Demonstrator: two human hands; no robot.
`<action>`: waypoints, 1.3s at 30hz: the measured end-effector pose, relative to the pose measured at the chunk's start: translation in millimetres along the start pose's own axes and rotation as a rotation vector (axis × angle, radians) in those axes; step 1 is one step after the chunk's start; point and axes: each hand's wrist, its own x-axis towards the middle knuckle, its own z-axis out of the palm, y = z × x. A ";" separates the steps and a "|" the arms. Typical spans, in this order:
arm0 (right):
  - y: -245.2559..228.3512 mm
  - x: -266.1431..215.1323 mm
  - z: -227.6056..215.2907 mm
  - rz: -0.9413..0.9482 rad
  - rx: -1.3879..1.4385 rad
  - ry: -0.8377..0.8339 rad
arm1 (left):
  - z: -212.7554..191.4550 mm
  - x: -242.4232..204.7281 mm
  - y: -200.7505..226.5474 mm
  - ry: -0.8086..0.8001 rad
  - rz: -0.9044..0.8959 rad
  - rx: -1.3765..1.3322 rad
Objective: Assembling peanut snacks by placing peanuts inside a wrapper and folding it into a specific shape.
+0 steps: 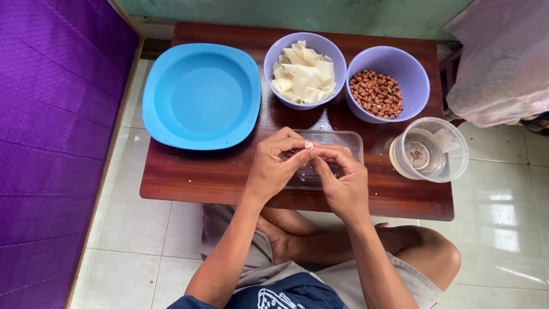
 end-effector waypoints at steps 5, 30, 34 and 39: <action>-6.4 1.7 -3.3 -0.071 -0.081 -0.019 | -17.3 -0.9 -1.0 0.074 0.034 0.008; 26.1 -1.2 6.6 0.438 0.795 0.051 | 1.7 -19.6 -2.4 0.008 -0.281 -0.323; 16.6 -3.6 14.7 0.447 0.759 0.012 | -2.3 -21.8 -14.6 -0.030 -0.284 -0.327; 20.0 -1.3 13.6 0.428 0.790 0.044 | -10.1 -27.0 -14.4 -0.028 -0.264 -0.282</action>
